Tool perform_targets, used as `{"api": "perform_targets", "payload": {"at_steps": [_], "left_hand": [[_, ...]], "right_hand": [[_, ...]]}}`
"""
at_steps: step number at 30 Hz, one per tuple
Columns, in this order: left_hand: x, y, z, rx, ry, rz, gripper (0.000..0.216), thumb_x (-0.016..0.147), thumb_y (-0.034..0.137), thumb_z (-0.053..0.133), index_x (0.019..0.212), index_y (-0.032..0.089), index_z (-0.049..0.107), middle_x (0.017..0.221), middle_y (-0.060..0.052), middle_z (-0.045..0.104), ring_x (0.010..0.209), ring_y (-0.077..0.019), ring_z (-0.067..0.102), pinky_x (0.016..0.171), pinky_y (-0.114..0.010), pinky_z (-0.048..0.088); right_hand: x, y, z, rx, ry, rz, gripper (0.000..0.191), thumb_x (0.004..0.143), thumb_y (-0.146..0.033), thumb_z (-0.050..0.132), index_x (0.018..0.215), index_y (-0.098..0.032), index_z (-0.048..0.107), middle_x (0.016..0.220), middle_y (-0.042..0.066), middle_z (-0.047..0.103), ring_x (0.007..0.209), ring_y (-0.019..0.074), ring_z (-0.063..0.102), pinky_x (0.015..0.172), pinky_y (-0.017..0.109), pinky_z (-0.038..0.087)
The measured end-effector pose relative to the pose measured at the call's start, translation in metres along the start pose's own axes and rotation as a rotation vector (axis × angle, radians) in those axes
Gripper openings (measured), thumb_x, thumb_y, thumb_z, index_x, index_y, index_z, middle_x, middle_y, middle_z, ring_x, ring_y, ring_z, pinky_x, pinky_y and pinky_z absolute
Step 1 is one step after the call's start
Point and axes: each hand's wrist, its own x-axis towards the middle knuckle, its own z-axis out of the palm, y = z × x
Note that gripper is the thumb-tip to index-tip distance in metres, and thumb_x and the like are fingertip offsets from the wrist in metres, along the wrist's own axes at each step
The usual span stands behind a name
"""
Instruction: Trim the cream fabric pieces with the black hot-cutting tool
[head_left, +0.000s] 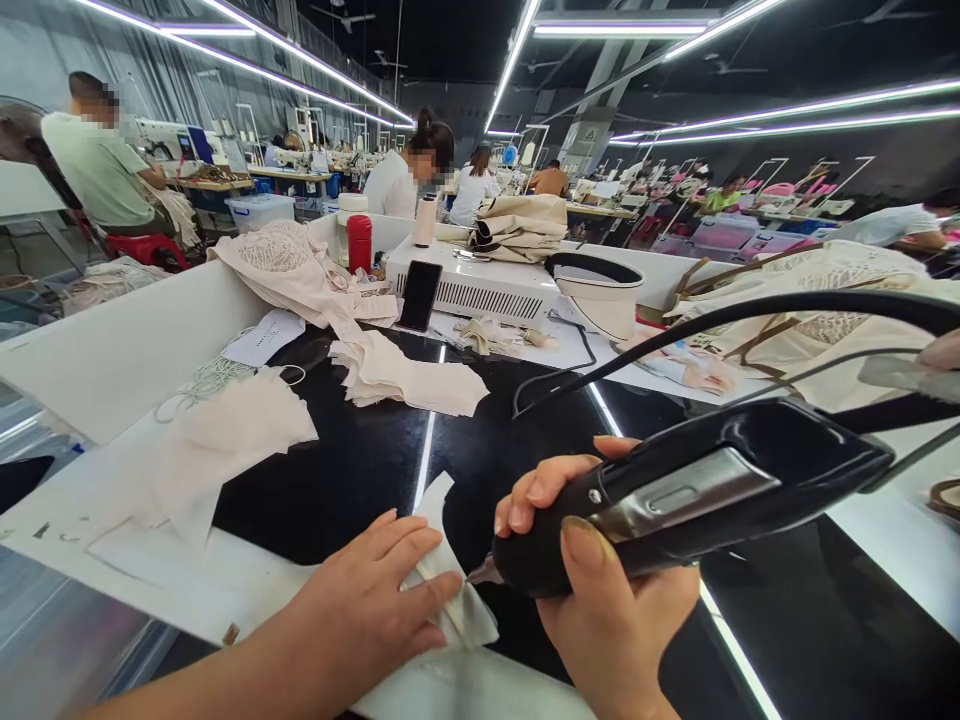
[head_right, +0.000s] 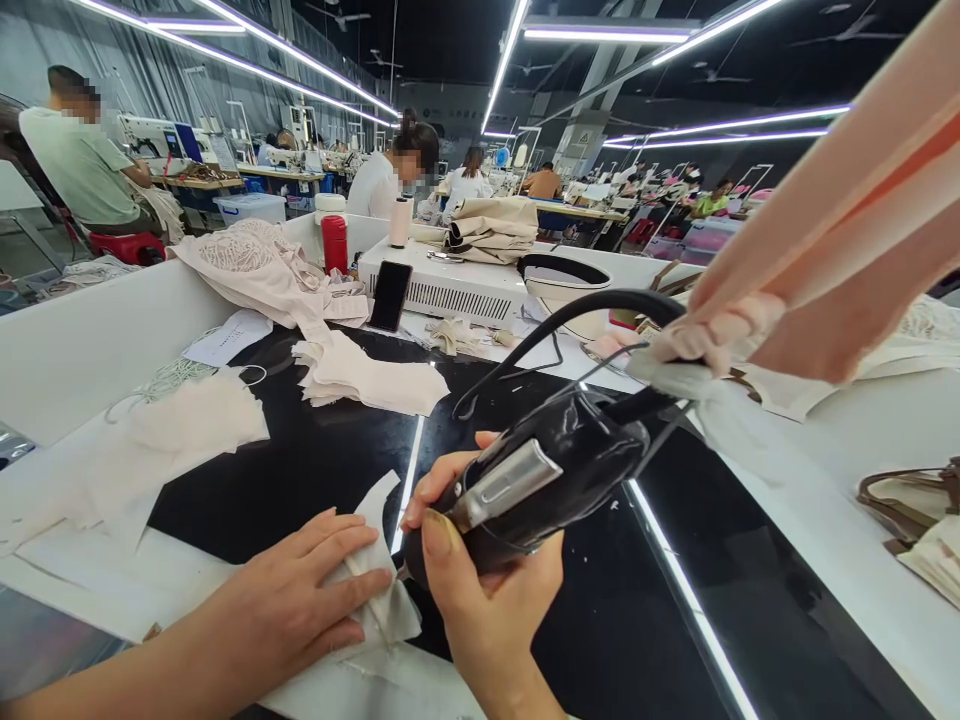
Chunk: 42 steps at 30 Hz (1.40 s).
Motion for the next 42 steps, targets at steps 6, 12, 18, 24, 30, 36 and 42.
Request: {"api": "perform_targets", "payload": {"at_steps": [6, 12, 18, 24, 30, 36, 42], "left_hand": [[0.000, -0.002, 0.000, -0.044, -0.041, -0.005, 0.038, 0.101, 0.038, 0.076, 0.133, 0.022, 0.063, 0.131, -0.014, 0.069, 0.126, -0.0283, 0.068, 0.110, -0.050, 0.058], [0.003, -0.001, 0.005, -0.043, 0.001, -0.020, 0.035, 0.101, 0.040, 0.076, 0.128, 0.022, 0.064, 0.128, -0.014, 0.069, 0.126, -0.0274, 0.068, 0.110, -0.049, 0.058], [0.002, -0.001, 0.008, -0.053, 0.038, -0.020, 0.029, 0.102, 0.035, 0.075, 0.125, 0.022, 0.064, 0.128, -0.013, 0.069, 0.124, -0.0273, 0.068, 0.109, -0.047, 0.059], [0.002, 0.000, 0.009, -0.068, 0.040, -0.035, 0.035, 0.098, 0.034, 0.080, 0.126, 0.023, 0.064, 0.132, -0.014, 0.067, 0.125, -0.0290, 0.068, 0.109, -0.049, 0.059], [0.003, 0.000, 0.012, -0.046, 0.056, -0.033, 0.051, 0.087, 0.042, 0.091, 0.127, 0.023, 0.064, 0.132, -0.015, 0.069, 0.124, -0.0313, 0.069, 0.107, -0.051, 0.061], [-0.008, 0.013, 0.027, 0.085, 0.113, -0.027, 0.062, 0.088, 0.056, 0.086, 0.132, 0.020, 0.062, 0.129, -0.018, 0.072, 0.118, -0.0347, 0.071, 0.099, -0.049, 0.063], [-0.003, 0.022, 0.017, 0.165, 0.184, -0.028, 0.033, 0.106, 0.040, 0.063, 0.124, 0.013, 0.066, 0.116, -0.015, 0.075, 0.108, -0.0273, 0.072, 0.099, -0.038, 0.060]], "right_hand": [[0.000, 0.000, -0.001, -0.012, 0.003, 0.008, 0.039, 0.089, -0.037, 0.084, 0.120, -0.029, 0.063, 0.079, -0.003, 0.067, 0.058, 0.0167, 0.064, 0.052, 0.032, 0.058], [0.006, -0.001, 0.002, -0.011, 0.043, 0.012, 0.040, 0.087, -0.037, 0.085, 0.118, -0.030, 0.062, 0.078, -0.004, 0.066, 0.057, 0.0162, 0.063, 0.052, 0.033, 0.058], [0.010, 0.005, 0.008, -0.032, 0.034, 0.016, 0.041, 0.087, -0.038, 0.084, 0.118, -0.030, 0.060, 0.077, -0.005, 0.065, 0.056, 0.0168, 0.063, 0.050, 0.033, 0.057], [0.012, 0.008, 0.010, -0.049, 0.026, 0.004, 0.036, 0.089, -0.034, 0.082, 0.117, -0.030, 0.060, 0.077, -0.005, 0.066, 0.056, 0.0169, 0.064, 0.050, 0.033, 0.057], [0.016, 0.013, 0.015, -0.006, 0.046, -0.017, 0.039, 0.087, -0.034, 0.083, 0.118, -0.029, 0.060, 0.078, -0.005, 0.067, 0.056, 0.0158, 0.064, 0.050, 0.031, 0.057], [0.012, 0.012, 0.015, -0.014, 0.037, 0.021, 0.037, 0.088, -0.031, 0.082, 0.118, -0.030, 0.060, 0.078, -0.005, 0.067, 0.057, 0.0157, 0.064, 0.051, 0.031, 0.058], [0.006, 0.010, 0.008, -0.016, -0.007, 0.006, 0.037, 0.090, -0.033, 0.082, 0.121, -0.030, 0.062, 0.081, -0.004, 0.066, 0.060, 0.0155, 0.062, 0.054, 0.033, 0.060]]}}
